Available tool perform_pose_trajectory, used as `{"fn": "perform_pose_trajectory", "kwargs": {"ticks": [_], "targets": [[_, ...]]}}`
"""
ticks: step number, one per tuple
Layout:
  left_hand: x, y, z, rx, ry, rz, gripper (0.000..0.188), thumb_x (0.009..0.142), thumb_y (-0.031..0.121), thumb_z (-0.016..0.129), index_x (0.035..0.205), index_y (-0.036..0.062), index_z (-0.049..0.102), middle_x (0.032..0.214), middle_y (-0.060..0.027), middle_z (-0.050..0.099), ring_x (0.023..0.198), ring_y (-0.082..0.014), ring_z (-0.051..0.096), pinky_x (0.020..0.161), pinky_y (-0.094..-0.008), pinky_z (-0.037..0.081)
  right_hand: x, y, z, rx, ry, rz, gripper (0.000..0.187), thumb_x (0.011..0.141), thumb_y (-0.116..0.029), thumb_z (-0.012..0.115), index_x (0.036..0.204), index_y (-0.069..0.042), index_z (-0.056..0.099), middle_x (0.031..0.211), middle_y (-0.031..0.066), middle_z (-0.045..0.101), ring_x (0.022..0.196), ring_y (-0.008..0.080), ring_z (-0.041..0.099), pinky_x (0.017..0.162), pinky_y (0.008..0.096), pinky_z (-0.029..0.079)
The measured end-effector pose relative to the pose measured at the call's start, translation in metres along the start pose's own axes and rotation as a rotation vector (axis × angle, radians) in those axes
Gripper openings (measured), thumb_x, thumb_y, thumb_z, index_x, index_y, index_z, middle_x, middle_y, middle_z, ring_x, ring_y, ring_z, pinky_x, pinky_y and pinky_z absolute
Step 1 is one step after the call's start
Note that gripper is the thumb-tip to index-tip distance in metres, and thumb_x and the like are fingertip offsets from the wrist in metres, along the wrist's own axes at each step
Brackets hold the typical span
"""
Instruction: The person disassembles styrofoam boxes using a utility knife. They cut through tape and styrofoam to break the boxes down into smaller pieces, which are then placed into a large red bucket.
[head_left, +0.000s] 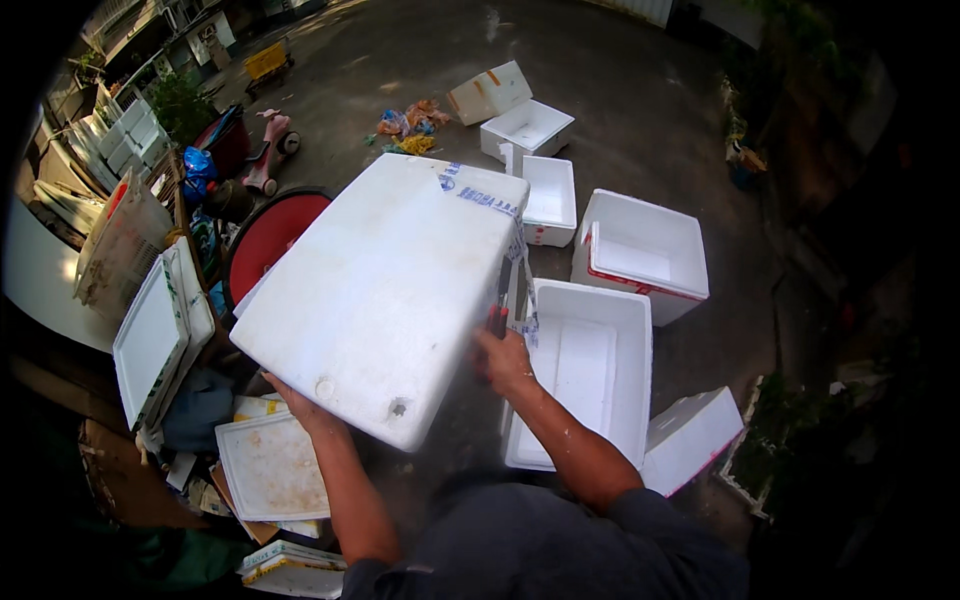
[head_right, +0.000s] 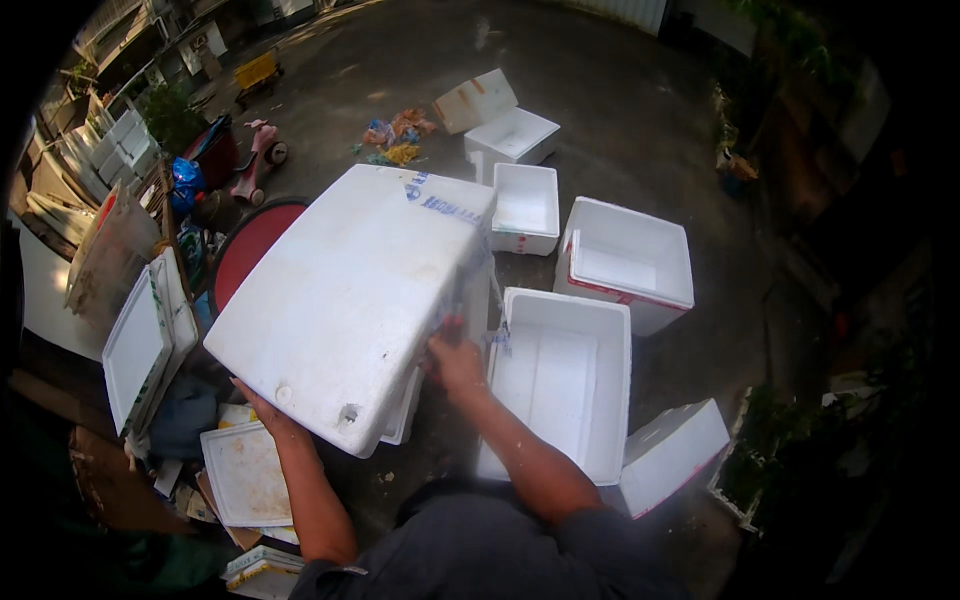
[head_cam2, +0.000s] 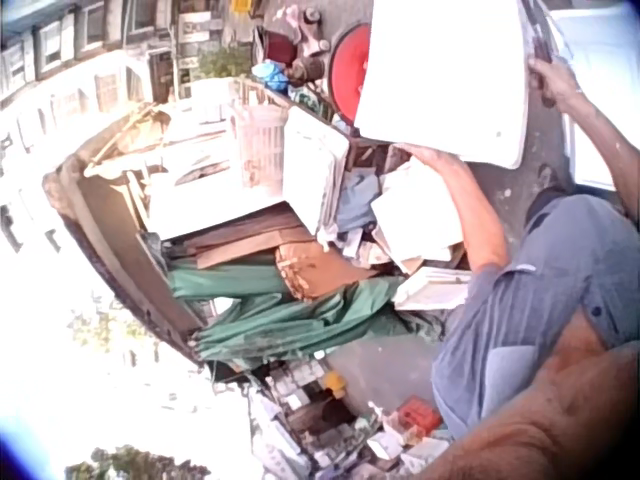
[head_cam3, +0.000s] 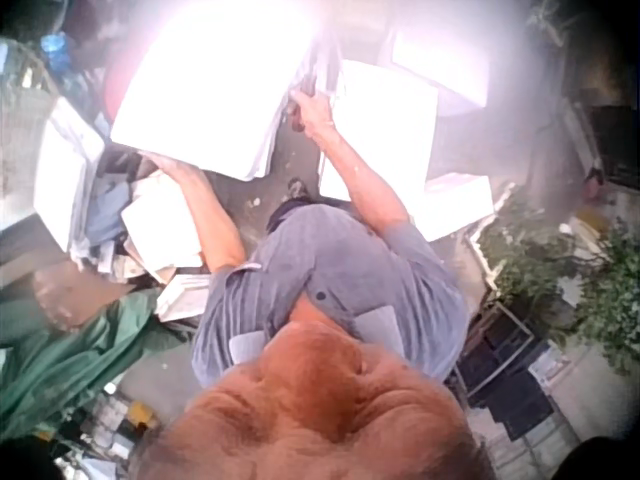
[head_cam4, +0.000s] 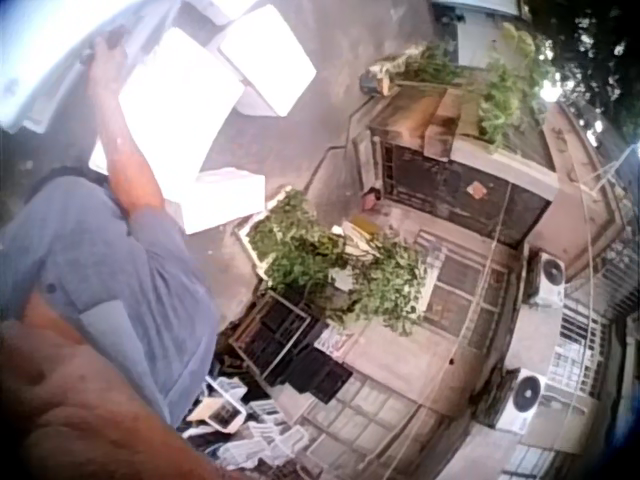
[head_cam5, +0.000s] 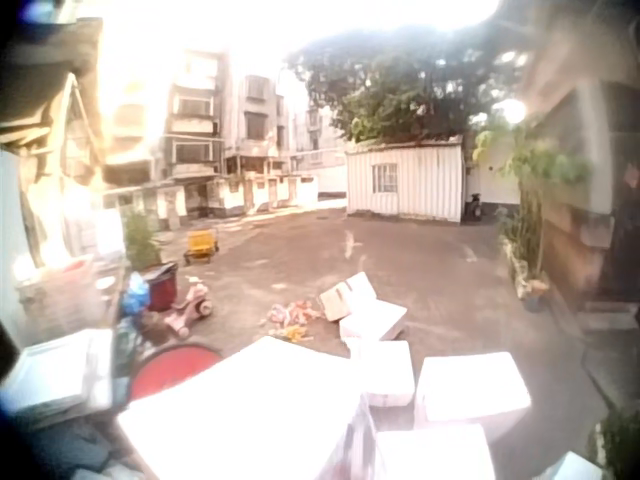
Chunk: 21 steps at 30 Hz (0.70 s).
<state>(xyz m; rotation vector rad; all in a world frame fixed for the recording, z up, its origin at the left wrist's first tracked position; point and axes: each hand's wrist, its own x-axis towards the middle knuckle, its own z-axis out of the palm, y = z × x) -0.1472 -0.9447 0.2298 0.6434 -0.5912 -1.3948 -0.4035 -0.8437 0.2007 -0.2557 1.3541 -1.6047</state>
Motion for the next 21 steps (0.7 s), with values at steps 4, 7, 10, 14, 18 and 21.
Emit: {"fn": "perform_pose_trajectory", "kwargs": {"ticks": [4,7,10,14,18,21], "targets": [[-0.012,-0.003,-0.015,-0.058,-0.006,-0.028,0.073,0.095,0.062,0.03,0.145,0.0095,0.029,0.147,-0.011,0.035,0.131,-0.0311,0.038,0.109,-0.0441,0.033,0.0,0.002,-0.01,-0.097,-0.062,0.015,0.016,0.083,-0.017,0.061,0.084,-0.002,0.06,0.067,0.0068,0.059,0.05,0.0155,0.056,0.041,0.0286,0.04],[-0.022,-0.005,-0.024,-0.018,-0.007,-0.01,0.074,0.094,0.063,0.031,0.145,0.0094,0.029,0.148,-0.0107,0.034,0.131,-0.031,0.038,0.109,-0.0443,0.033,-0.005,0.007,-0.01,-0.095,-0.018,0.031,0.018,0.082,-0.016,0.06,0.086,0.001,0.062,0.068,0.0091,0.062,0.053,0.0168,0.059,0.043,0.0292,0.042],[-0.027,-0.015,-0.038,-0.009,-0.025,0.007,0.072,0.095,0.062,0.031,0.145,0.0095,0.03,0.147,-0.0107,0.036,0.13,-0.0307,0.039,0.108,-0.0445,0.034,-0.007,0.016,-0.011,-0.082,0.032,-0.06,0.019,0.082,-0.017,0.06,0.086,0.001,0.062,0.068,0.0096,0.063,0.055,0.0177,0.06,0.047,0.0298,0.044],[-0.03,-0.023,-0.046,-0.013,0.041,-0.041,0.07,0.096,0.06,0.031,0.144,0.0095,0.032,0.145,-0.0107,0.039,0.129,-0.0305,0.04,0.107,-0.0443,0.036,0.011,0.038,-0.019,-0.389,0.136,-0.367,0.021,0.083,-0.019,0.06,0.088,0.001,0.062,0.071,0.0099,0.065,0.058,0.0194,0.062,0.053,0.0312,0.047],[-0.033,-0.022,-0.047,-0.028,0.042,-0.055,0.069,0.096,0.059,0.031,0.144,0.0097,0.033,0.144,-0.0108,0.04,0.129,-0.0308,0.041,0.107,-0.0441,0.037,0.007,0.033,-0.026,-0.196,0.019,-0.165,0.021,0.084,-0.019,0.061,0.093,-0.001,0.064,0.076,0.0114,0.066,0.061,0.0196,0.063,0.057,0.0325,0.049],[-0.042,-0.016,-0.042,-0.051,-0.038,-0.06,0.07,0.096,0.06,0.03,0.144,0.0097,0.031,0.145,-0.0109,0.038,0.13,-0.0312,0.04,0.107,-0.0443,0.036,-0.013,0.025,-0.023,0.071,-0.094,0.013,0.02,0.083,-0.018,0.062,0.093,-0.001,0.064,0.074,0.0107,0.065,0.06,0.0189,0.062,0.057,0.0328,0.049]]}}
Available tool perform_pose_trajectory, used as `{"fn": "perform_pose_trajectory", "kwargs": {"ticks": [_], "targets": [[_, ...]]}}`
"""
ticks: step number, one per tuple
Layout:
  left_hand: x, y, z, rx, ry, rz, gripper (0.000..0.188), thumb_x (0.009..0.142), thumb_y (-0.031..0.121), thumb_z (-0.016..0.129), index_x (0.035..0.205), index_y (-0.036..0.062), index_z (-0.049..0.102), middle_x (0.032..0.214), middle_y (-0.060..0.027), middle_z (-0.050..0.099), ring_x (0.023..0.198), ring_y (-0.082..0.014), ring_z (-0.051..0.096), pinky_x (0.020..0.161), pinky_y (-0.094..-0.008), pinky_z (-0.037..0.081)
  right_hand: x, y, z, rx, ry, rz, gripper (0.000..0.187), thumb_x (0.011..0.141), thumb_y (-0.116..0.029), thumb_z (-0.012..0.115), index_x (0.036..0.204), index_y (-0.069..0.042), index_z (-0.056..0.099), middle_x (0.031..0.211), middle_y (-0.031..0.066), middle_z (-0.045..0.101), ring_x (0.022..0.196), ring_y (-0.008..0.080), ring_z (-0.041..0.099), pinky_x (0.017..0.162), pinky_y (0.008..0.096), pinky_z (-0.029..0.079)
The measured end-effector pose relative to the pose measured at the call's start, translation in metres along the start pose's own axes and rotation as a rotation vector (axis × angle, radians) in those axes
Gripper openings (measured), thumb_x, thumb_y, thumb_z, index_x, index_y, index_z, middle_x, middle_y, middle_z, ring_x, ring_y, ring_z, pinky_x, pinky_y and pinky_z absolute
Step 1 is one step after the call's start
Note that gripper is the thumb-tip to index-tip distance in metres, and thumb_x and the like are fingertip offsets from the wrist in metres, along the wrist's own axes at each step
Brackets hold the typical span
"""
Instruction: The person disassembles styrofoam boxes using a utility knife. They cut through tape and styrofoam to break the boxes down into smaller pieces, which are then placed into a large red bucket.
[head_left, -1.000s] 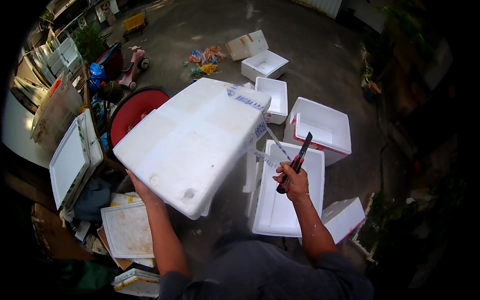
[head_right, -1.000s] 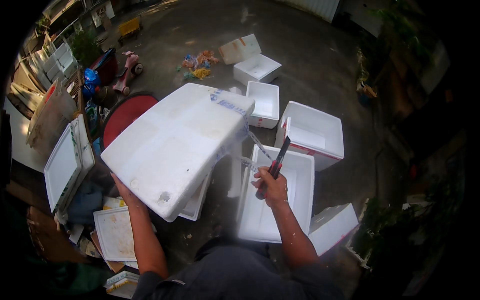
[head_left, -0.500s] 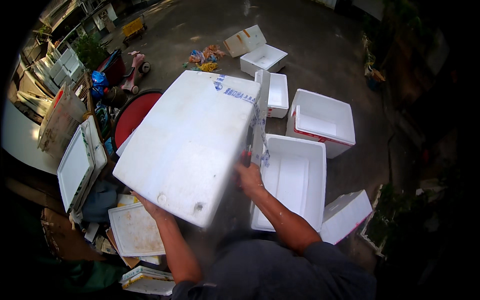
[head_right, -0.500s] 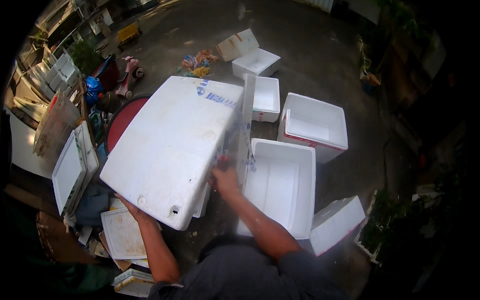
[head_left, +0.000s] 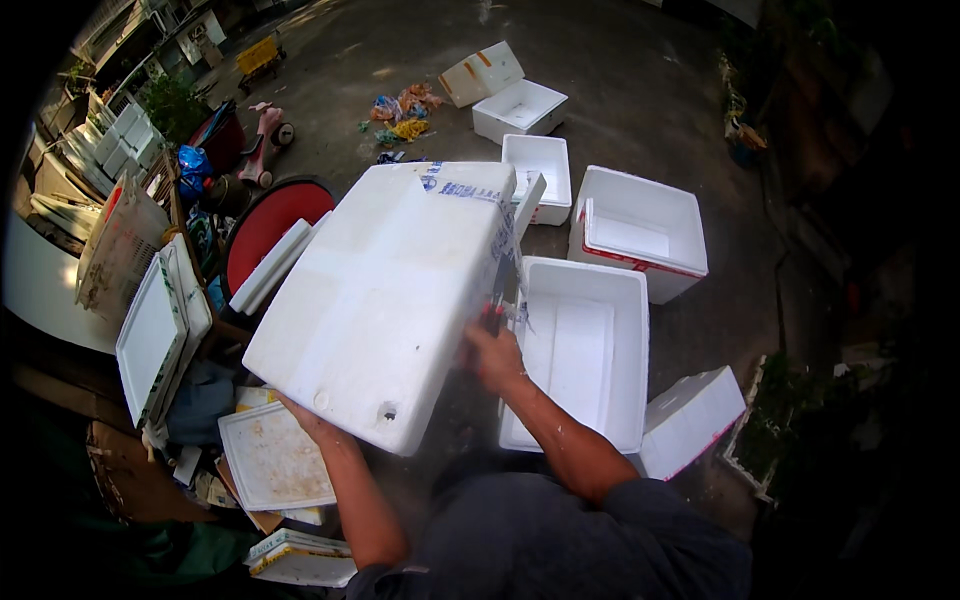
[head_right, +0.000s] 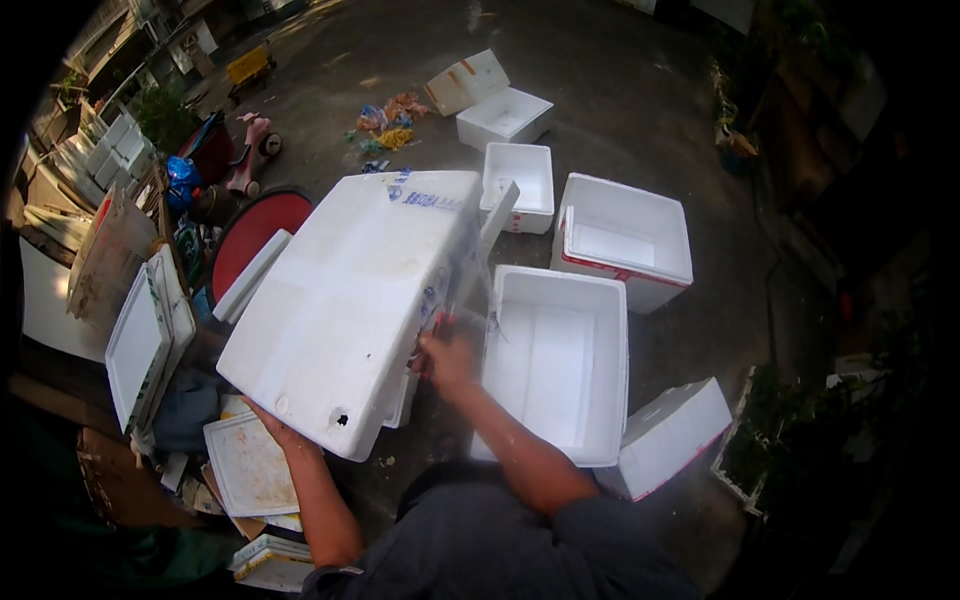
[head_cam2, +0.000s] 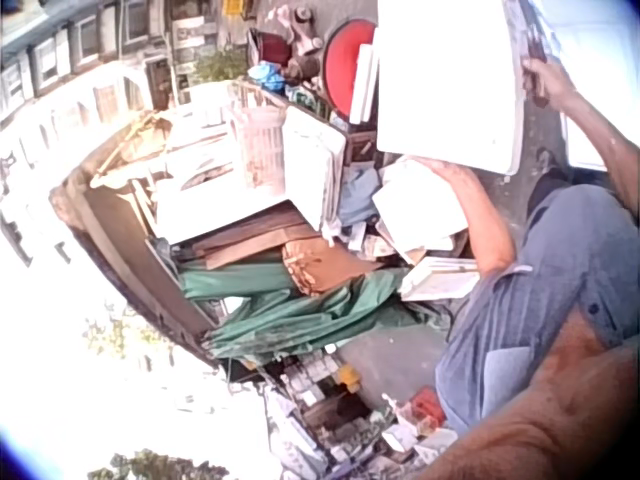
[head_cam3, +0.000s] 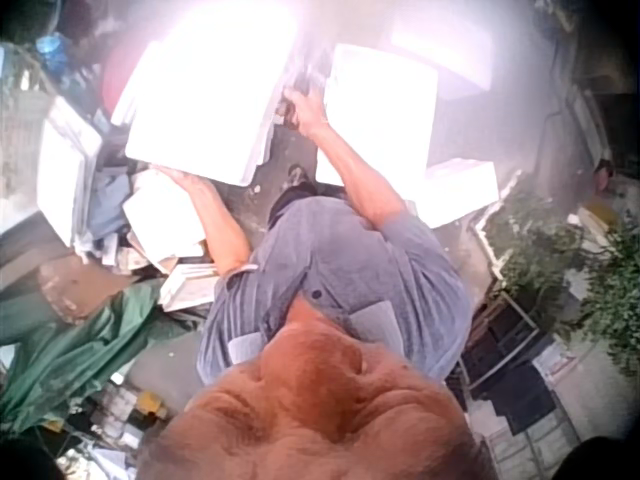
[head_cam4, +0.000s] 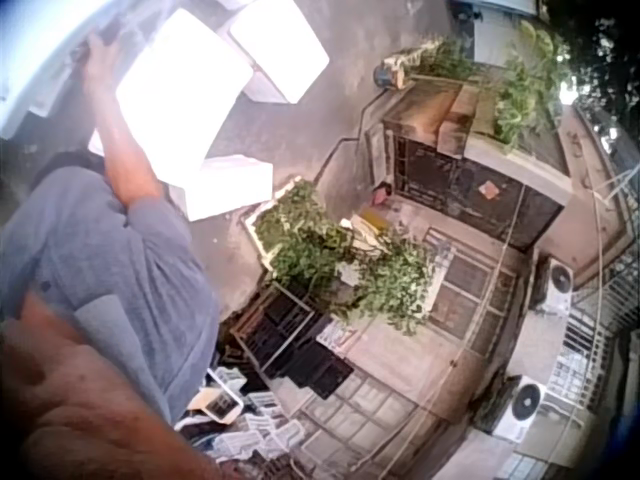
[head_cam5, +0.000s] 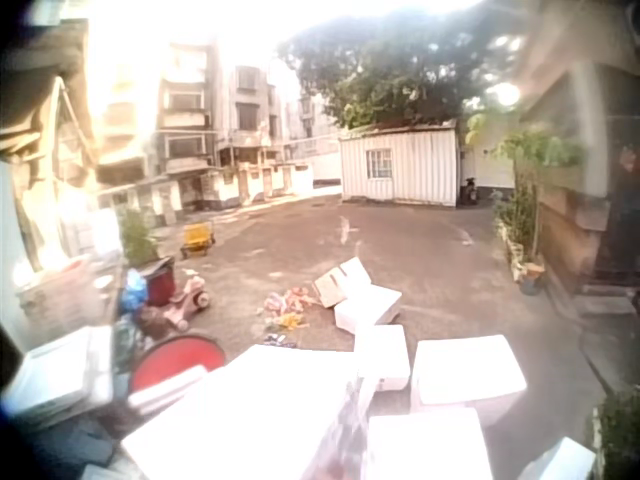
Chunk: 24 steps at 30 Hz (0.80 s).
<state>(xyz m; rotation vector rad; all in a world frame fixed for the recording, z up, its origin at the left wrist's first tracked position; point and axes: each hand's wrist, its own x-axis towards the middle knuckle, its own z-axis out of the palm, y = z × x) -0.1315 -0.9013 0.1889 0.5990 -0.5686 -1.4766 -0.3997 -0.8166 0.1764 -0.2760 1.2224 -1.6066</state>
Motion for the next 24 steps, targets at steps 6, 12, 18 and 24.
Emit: {"fn": "perform_pose_trajectory", "kwargs": {"ticks": [6,12,18,24], "targets": [[0.003,0.0,-0.008,-0.008,-0.016,-0.02,0.073,0.094,0.063,0.03,0.145,0.011,0.03,0.147,-0.0102,0.035,0.131,-0.0316,0.038,0.108,-0.0447,0.035,-0.008,0.005,0.003,0.145,-0.001,0.016,0.019,0.082,-0.018,0.064,0.088,0.0,0.063,0.068,0.0079,0.061,0.056,0.0177,0.059,0.053,0.0324,0.048],[-0.008,0.015,0.002,-0.049,0.035,-0.061,0.072,0.095,0.061,0.028,0.144,0.0091,0.03,0.146,-0.0125,0.035,0.131,-0.0314,0.037,0.108,-0.0452,0.034,-0.011,-0.007,-0.003,0.216,0.087,0.081,0.015,0.082,-0.016,0.063,0.087,-0.002,0.06,0.074,0.0077,0.061,0.059,0.0186,0.059,0.053,0.0325,0.049],[-0.013,0.039,0.003,-0.071,0.073,-0.122,0.066,0.096,0.055,0.033,0.143,0.0084,0.033,0.144,-0.0141,0.037,0.129,-0.0329,0.039,0.108,-0.0461,0.033,0.035,-0.044,-0.075,0.676,0.087,0.069,0.007,0.085,-0.014,0.056,0.082,-0.008,0.054,0.071,0.0058,0.057,0.055,0.0182,0.053,0.08,0.0429,0.051],[-0.016,0.057,-0.011,-0.053,0.095,-0.103,0.063,0.095,0.051,0.038,0.141,0.008,0.035,0.143,-0.0142,0.039,0.129,-0.0334,0.04,0.107,-0.0468,0.034,0.068,-0.084,-0.127,0.748,0.306,-0.105,0.008,0.086,-0.013,0.056,0.082,-0.007,0.053,0.072,0.0058,0.055,0.059,0.017,0.052,0.085,0.0435,0.049]]}}
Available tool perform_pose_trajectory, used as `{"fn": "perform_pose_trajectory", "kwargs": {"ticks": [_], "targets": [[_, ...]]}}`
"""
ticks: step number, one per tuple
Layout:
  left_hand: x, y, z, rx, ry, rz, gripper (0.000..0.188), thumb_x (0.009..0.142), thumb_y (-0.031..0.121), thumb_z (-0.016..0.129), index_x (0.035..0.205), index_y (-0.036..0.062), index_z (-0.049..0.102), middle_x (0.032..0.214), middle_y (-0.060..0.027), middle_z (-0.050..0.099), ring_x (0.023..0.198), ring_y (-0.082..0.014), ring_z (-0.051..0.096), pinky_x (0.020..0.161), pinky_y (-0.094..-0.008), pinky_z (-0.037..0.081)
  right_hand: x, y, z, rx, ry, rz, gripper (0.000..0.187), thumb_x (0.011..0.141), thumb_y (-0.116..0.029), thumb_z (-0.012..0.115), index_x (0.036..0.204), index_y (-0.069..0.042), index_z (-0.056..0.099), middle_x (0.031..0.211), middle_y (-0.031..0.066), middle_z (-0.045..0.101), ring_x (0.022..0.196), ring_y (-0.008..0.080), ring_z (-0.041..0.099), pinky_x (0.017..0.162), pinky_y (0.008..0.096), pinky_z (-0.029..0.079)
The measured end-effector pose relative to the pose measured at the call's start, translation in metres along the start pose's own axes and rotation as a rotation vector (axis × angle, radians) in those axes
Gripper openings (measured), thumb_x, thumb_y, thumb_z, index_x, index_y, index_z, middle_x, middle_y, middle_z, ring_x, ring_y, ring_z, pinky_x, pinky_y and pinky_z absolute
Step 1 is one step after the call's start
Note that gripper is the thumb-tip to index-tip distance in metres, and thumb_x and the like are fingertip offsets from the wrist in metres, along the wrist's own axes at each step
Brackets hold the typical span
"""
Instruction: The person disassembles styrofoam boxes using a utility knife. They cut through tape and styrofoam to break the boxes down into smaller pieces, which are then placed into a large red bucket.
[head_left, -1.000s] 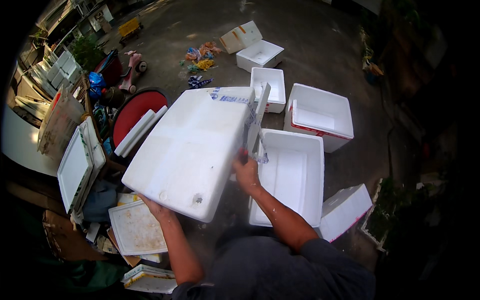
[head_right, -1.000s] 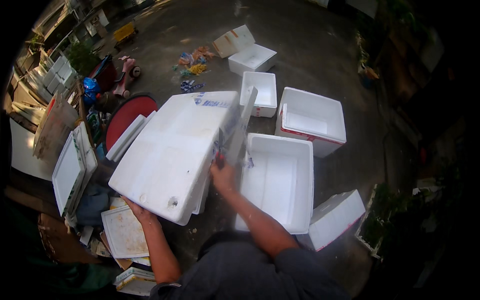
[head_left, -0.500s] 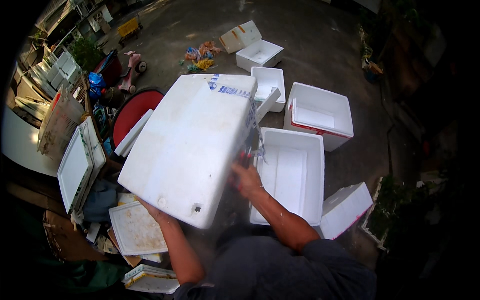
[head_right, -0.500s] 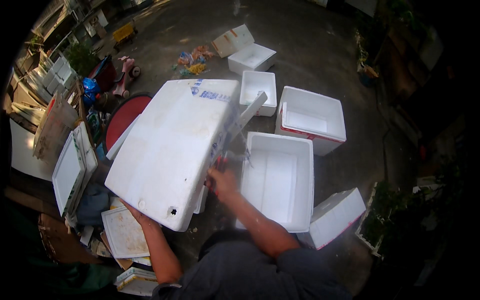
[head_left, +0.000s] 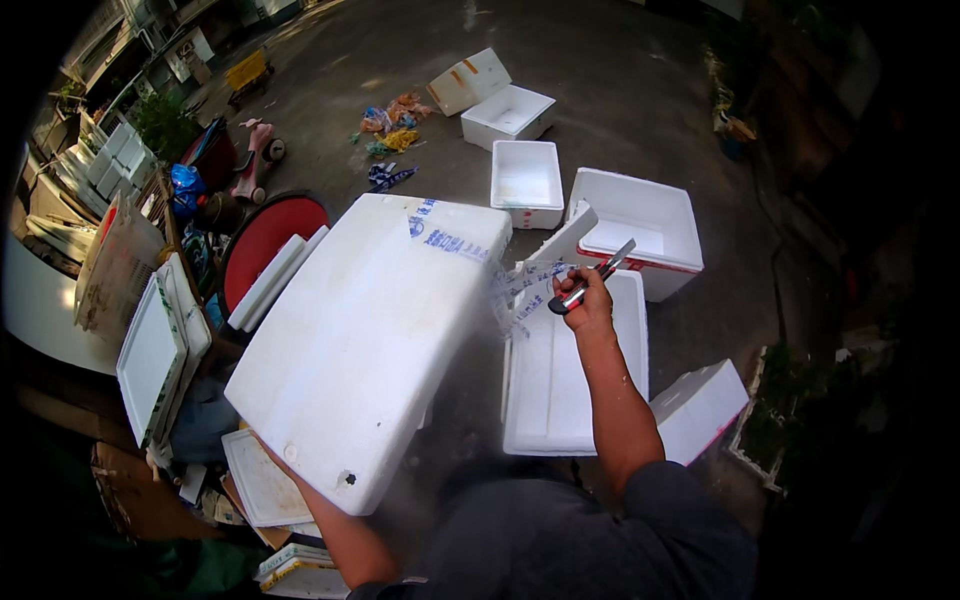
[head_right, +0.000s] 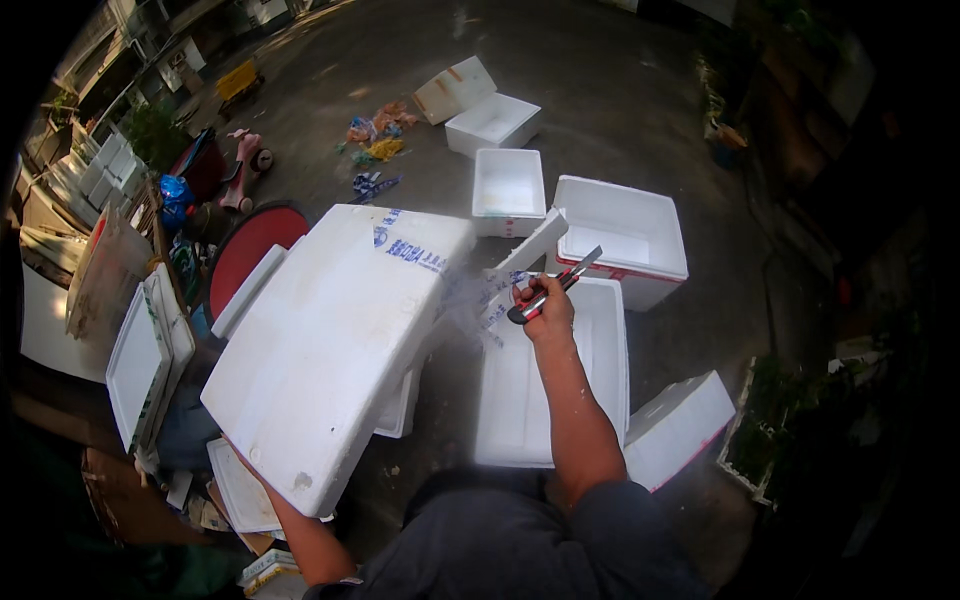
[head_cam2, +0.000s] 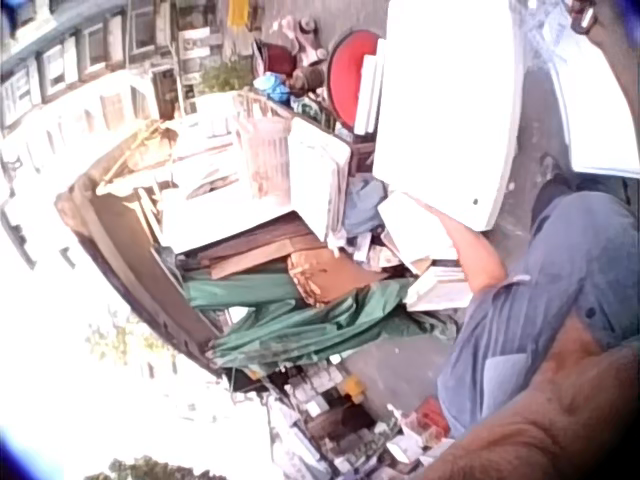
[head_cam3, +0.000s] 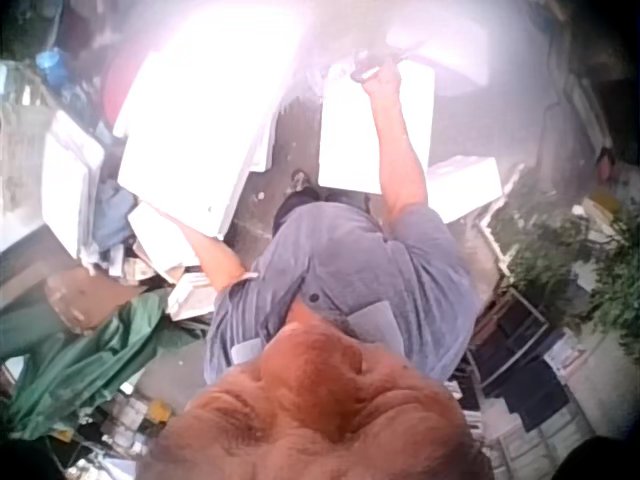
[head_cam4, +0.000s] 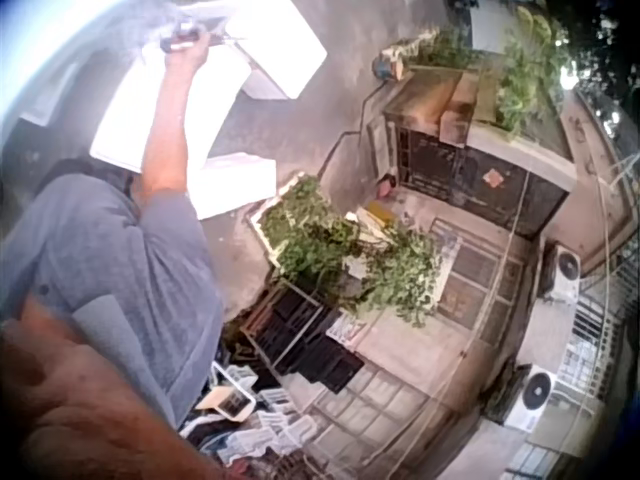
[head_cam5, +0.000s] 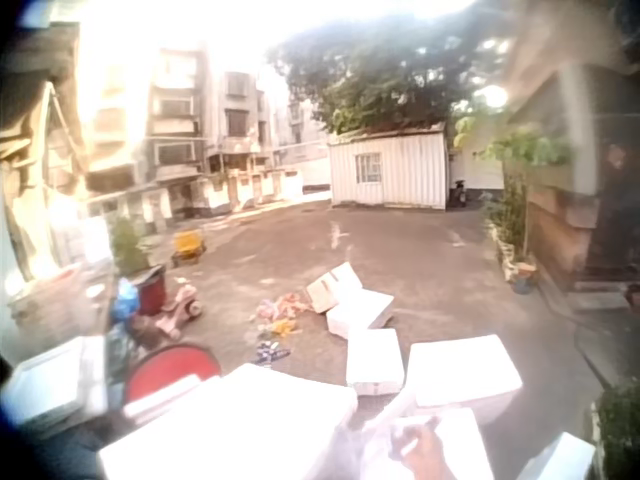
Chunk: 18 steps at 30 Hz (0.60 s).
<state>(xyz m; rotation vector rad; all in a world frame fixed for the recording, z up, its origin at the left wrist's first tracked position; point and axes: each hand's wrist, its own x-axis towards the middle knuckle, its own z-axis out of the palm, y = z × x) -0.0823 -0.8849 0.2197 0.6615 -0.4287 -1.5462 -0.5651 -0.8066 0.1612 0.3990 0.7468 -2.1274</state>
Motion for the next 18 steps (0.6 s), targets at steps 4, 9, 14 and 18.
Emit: {"fn": "perform_pose_trajectory", "kwargs": {"ticks": [4,9,14,18], "targets": [[-0.006,0.005,-0.01,0.008,0.025,0.002,0.063,0.095,0.05,0.04,0.141,0.0076,0.036,0.142,-0.0142,0.04,0.129,-0.0335,0.04,0.107,-0.0473,0.034,0.018,-0.015,-0.003,-0.101,-0.02,-0.139,0.009,0.086,-0.012,0.057,0.087,-0.004,0.054,0.077,0.0085,0.058,0.055,0.0208,0.056,0.068,0.0401,0.053],[-0.014,0.007,-0.022,0.016,0.051,0.018,0.063,0.094,0.049,0.043,0.14,0.0071,0.037,0.142,-0.0141,0.041,0.129,-0.0336,0.04,0.106,-0.048,0.034,-0.019,0.03,0.0,-0.63,-0.233,-0.176,0.027,0.086,-0.021,0.064,0.106,-0.007,0.052,0.087,0.0072,0.059,0.052,0.0184,0.057,0.051,0.0351,0.053],[-0.012,0.006,-0.03,0.014,0.065,0.03,0.062,0.094,0.048,0.045,0.14,0.0066,0.038,0.141,-0.014,0.041,0.128,-0.0336,0.04,0.106,-0.0488,0.035,-0.032,0.074,0.004,-0.981,-0.271,-0.097,0.027,0.083,-0.02,0.066,0.102,-0.004,0.054,0.078,0.0027,0.055,0.055,0.0129,0.055,0.05,0.0293,0.049],[-0.008,0.019,-0.054,0.029,0.122,0.088,0.062,0.093,0.047,0.047,0.139,0.0063,0.038,0.141,-0.0139,0.042,0.128,-0.0337,0.041,0.106,-0.0493,0.035,-0.047,0.087,0.007,-0.953,-0.327,0.064,0.019,0.084,-0.016,0.065,0.093,-0.001,0.059,0.079,0.0038,0.059,0.057,0.0132,0.056,0.051,0.0295,0.048]]}}
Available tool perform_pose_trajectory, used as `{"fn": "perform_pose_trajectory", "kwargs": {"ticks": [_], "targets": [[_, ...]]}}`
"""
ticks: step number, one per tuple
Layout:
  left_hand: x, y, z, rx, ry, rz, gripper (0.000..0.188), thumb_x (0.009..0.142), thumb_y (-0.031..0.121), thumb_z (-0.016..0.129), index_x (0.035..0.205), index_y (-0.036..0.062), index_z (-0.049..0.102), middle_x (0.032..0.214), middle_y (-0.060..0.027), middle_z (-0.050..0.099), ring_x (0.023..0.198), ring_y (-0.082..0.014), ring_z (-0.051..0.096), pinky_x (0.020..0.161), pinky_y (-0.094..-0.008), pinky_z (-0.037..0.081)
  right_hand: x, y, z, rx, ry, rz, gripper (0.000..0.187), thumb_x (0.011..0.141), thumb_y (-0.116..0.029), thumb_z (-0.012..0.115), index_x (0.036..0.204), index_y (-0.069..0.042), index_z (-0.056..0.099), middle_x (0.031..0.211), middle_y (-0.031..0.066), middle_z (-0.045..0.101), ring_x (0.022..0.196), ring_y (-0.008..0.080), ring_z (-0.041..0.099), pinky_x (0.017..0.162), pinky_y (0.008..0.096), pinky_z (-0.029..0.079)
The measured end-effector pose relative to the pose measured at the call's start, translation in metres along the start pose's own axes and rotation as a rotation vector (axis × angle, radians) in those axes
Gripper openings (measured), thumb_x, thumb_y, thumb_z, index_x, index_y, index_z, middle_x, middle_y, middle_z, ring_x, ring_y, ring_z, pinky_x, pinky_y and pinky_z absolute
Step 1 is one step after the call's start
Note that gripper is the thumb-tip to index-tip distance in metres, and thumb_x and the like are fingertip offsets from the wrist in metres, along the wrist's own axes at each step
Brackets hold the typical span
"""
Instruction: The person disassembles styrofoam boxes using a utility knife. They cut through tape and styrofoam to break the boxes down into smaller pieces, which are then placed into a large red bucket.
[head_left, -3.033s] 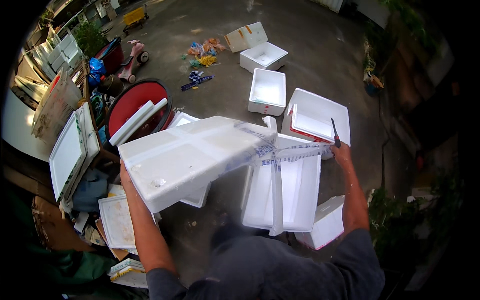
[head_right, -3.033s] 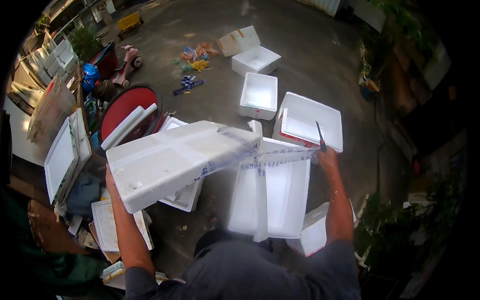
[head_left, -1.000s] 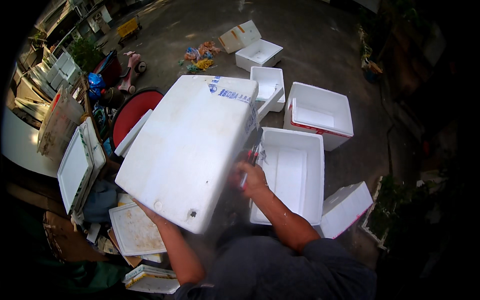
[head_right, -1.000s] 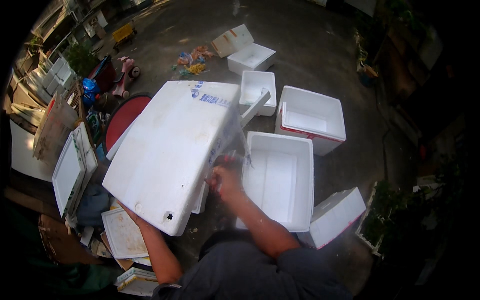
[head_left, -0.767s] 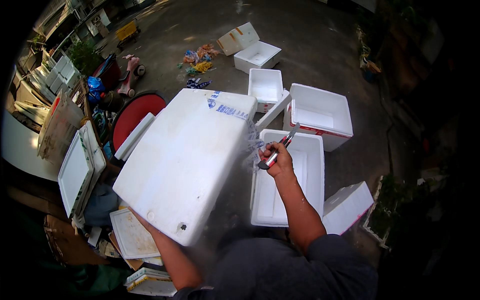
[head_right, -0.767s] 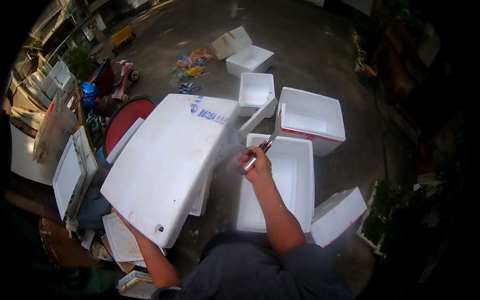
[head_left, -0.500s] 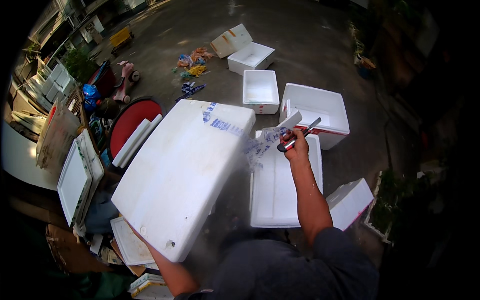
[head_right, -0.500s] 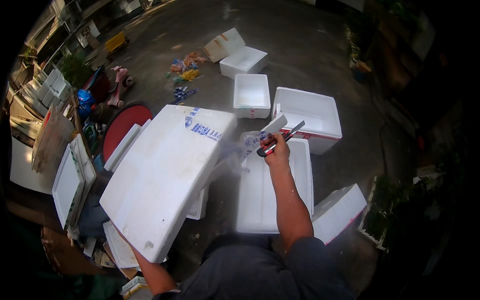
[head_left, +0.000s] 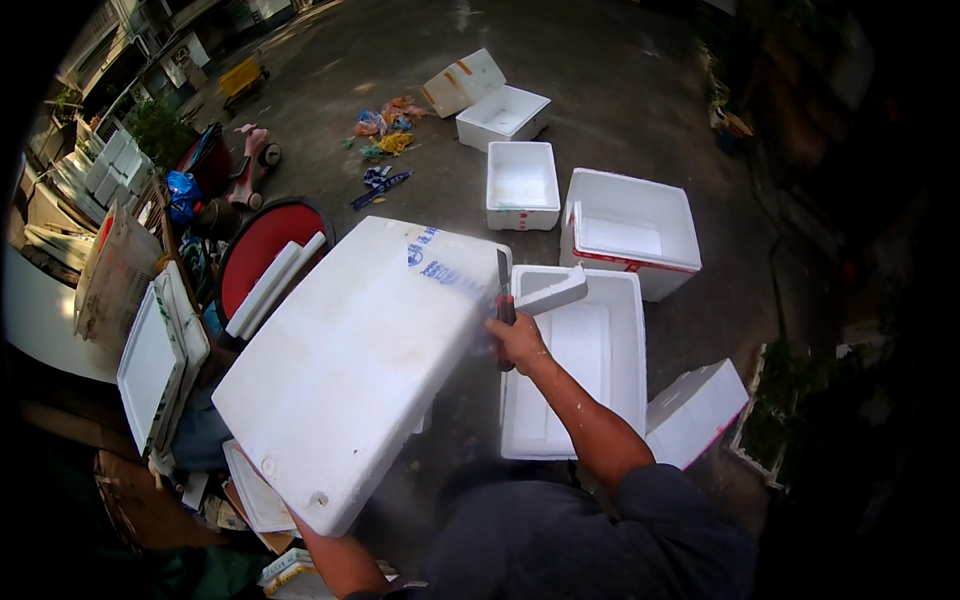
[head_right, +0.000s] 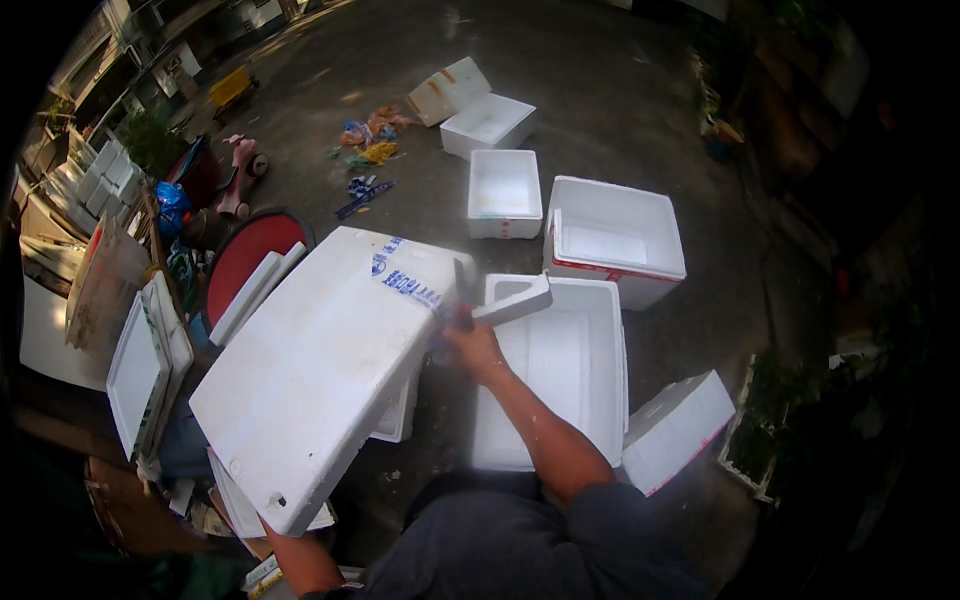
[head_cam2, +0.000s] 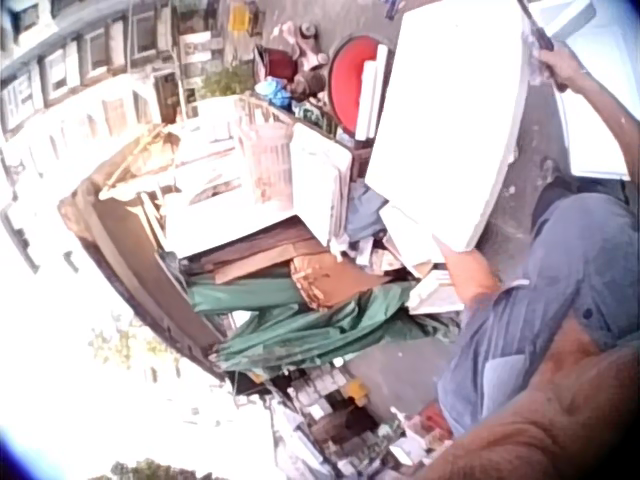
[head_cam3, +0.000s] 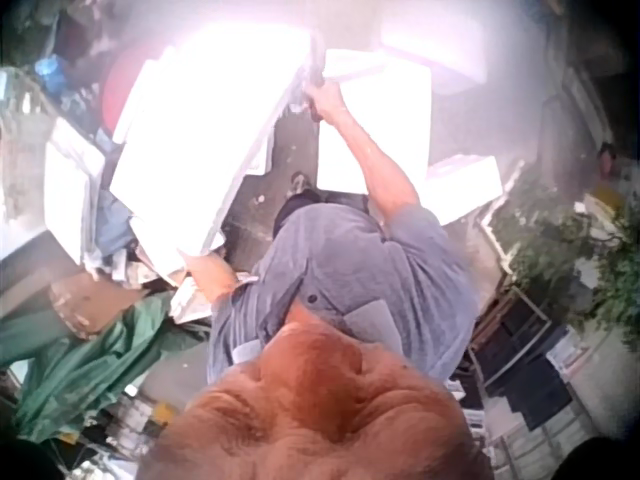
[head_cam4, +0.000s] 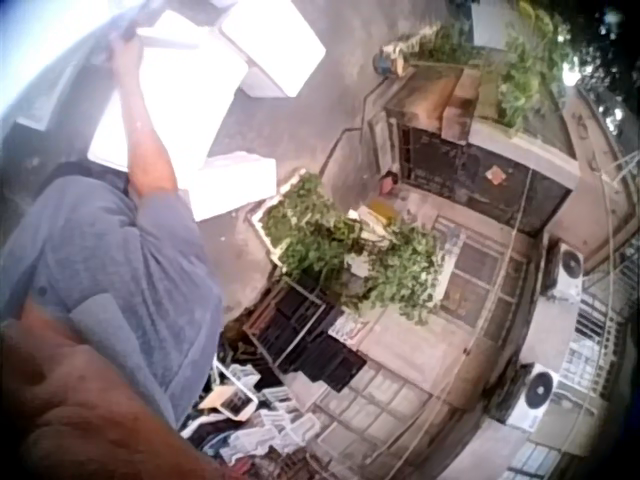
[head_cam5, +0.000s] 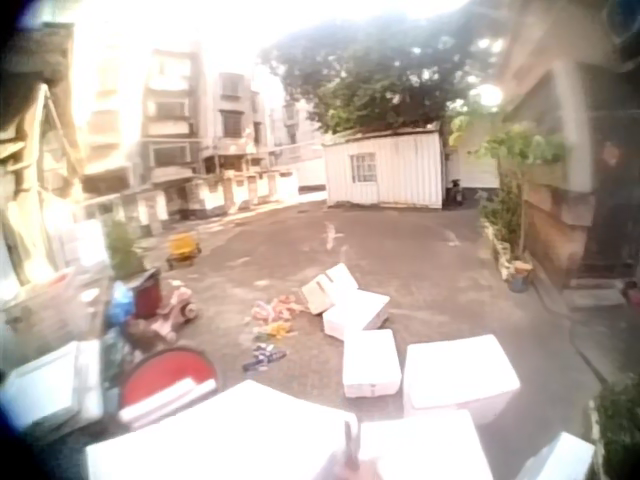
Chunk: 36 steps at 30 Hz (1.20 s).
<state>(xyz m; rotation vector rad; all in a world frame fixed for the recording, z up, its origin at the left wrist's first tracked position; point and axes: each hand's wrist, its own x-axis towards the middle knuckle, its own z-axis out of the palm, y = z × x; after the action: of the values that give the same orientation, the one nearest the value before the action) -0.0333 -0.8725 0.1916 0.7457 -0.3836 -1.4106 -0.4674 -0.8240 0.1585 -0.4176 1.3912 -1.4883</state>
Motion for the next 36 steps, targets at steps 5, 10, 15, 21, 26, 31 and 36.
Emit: {"fn": "perform_pose_trajectory", "kwargs": {"ticks": [5,10,15,21,26,31,36], "targets": [[0.006,-0.031,-0.032,-0.025,-0.054,0.055,0.062,0.092,0.046,0.049,0.139,0.0058,0.039,0.14,-0.0139,0.043,0.128,-0.0337,0.041,0.105,-0.05,0.035,-0.025,0.014,0.037,0.186,-0.046,-0.004,0.013,0.086,-0.015,0.063,0.09,-0.003,0.061,0.076,0.0037,0.06,0.063,0.0137,0.058,0.052,0.0288,0.046],[-0.06,-0.108,0.054,0.017,-0.373,-0.19,0.08,0.075,0.04,0.076,0.14,0.0157,0.036,0.14,-0.0109,0.042,0.132,-0.037,0.035,0.102,-0.0658,0.03,-0.055,0.039,0.057,-0.273,-0.124,-0.015,0.026,0.085,-0.022,0.064,0.098,0.001,0.061,0.079,0.0055,0.063,0.066,0.0133,0.06,0.059,0.0293,0.049],[-0.019,-0.131,0.061,-0.031,0.142,-0.107,0.068,0.088,0.038,0.064,0.139,0.0038,0.035,0.139,-0.0144,0.043,0.129,-0.0336,0.04,0.106,-0.0549,0.034,-0.069,0.067,0.047,-0.438,-0.347,0.031,0.035,0.084,-0.026,0.065,0.105,0.001,0.061,0.082,0.0077,0.065,0.069,0.0142,0.062,0.063,0.0288,0.05],[0.002,-0.096,0.054,0.087,0.202,0.119,0.063,0.092,0.032,0.061,0.134,-0.0068,0.036,0.134,-0.0207,0.046,0.119,-0.0332,0.049,0.102,-0.0495,0.041,-0.087,0.03,0.014,-0.26,-0.235,0.115,0.017,0.084,-0.016,0.063,0.079,-0.002,0.056,0.065,0.0029,0.054,0.054,0.0129,0.052,0.051,0.0295,0.046],[0.015,-0.047,0.069,0.137,0.277,0.122,0.063,0.094,0.035,0.058,0.135,-0.0071,0.035,0.135,-0.0208,0.045,0.12,-0.0345,0.049,0.102,-0.0485,0.041,-0.072,0.015,-0.074,-0.114,-0.112,0.208,0.014,0.083,-0.014,0.061,0.085,0.0,0.06,0.066,0.0044,0.055,0.054,0.0137,0.053,0.05,0.0291,0.045],[0.04,-0.025,0.048,0.082,0.184,0.056,0.061,0.095,0.04,0.054,0.137,-0.0001,0.038,0.137,-0.0165,0.046,0.122,-0.0341,0.048,0.104,-0.049,0.039,-0.067,-0.028,-0.126,0.227,-0.037,0.072,0.008,0.084,-0.006,0.057,0.087,0.001,0.053,0.073,0.0072,0.055,0.053,0.0154,0.054,0.06,0.0345,0.057],[0.055,-0.001,0.034,0.047,0.131,-0.062,0.057,0.095,0.04,0.051,0.136,0.0022,0.041,0.135,-0.0152,0.049,0.123,-0.0327,0.048,0.104,-0.0456,0.039,-0.057,-0.053,-0.197,0.252,0.129,-0.029,0.013,0.083,-0.006,0.057,0.093,0.003,0.056,0.074,0.0082,0.058,0.052,0.0161,0.055,0.06,0.0347,0.058]]}}
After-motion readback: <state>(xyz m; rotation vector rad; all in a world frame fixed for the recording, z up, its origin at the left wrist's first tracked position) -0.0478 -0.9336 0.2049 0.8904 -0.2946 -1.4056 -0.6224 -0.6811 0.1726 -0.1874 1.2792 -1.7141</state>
